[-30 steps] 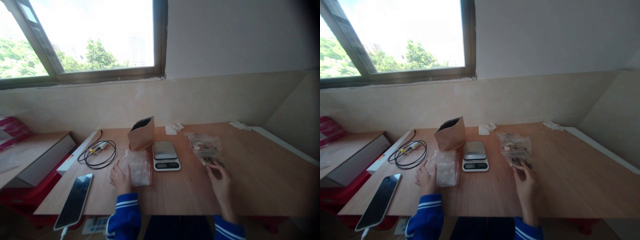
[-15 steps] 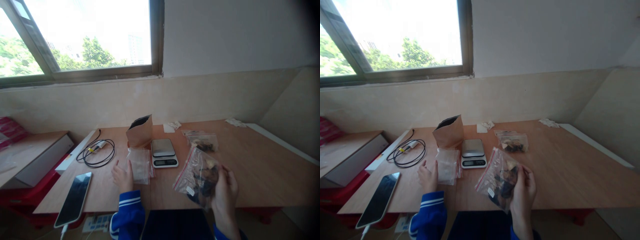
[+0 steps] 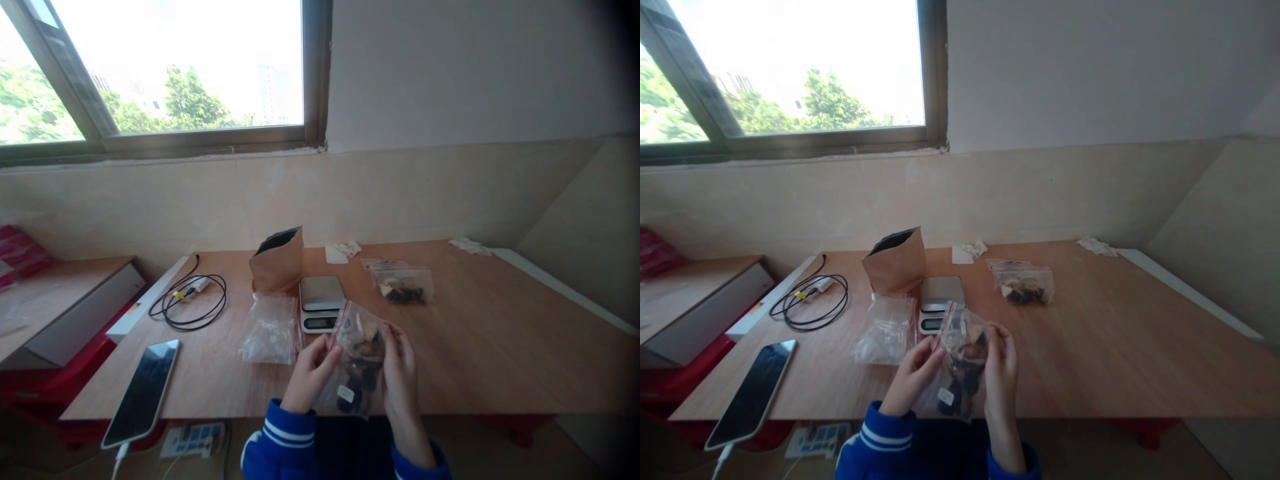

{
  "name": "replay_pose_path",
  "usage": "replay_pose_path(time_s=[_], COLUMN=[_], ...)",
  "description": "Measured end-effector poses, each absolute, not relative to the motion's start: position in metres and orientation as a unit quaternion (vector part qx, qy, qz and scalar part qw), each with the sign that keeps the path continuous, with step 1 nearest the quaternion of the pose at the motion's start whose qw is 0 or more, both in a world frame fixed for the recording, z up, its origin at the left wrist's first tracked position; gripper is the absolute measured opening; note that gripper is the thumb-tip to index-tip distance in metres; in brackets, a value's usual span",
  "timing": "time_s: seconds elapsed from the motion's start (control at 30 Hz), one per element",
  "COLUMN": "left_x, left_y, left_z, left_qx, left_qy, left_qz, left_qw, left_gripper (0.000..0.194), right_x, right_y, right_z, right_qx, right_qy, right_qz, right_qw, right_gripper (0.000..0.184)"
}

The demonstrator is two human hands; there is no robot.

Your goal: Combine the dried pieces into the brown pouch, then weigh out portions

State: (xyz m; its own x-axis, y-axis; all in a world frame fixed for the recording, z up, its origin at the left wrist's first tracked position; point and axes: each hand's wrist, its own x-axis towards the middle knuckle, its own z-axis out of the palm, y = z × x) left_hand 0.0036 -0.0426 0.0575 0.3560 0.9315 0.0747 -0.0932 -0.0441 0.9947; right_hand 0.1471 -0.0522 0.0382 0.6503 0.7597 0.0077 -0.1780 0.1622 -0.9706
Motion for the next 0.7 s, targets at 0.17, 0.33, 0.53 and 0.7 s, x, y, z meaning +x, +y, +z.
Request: replay_pose_path(time_s=[0.17, 0.33, 0.53, 0.7], left_x=[0.016, 0.022, 0.018, 0.017], left_y=[-0.043, -0.046, -0.047, -0.046], left_z=[0.051, 0.050, 0.041, 0.045], left_qx=[0.512, 0.500, 0.498, 0.527], left_qy=[0.396, 0.424, 0.447, 0.445], left_qz=[0.502, 0.537, 0.508, 0.491], left_qw=[0.574, 0.530, 0.543, 0.532], left_gripper=[0.032, 0.037, 0.043, 0.033], right_x=[0.146, 0.123, 0.117, 0.119], right_y=[-0.058, -0.065, -0.064, -0.065], right_z=[0.045, 0.062, 0.061, 0.059], right_qx=[-0.595, -0.532, -0.521, -0.536], right_qy=[-0.384, -0.546, -0.573, -0.585], right_qz=[0.242, 0.373, 0.370, 0.355], right_qw=[0.663, 0.528, 0.513, 0.494], right_gripper=[0.029, 0.032, 0.031, 0.033])
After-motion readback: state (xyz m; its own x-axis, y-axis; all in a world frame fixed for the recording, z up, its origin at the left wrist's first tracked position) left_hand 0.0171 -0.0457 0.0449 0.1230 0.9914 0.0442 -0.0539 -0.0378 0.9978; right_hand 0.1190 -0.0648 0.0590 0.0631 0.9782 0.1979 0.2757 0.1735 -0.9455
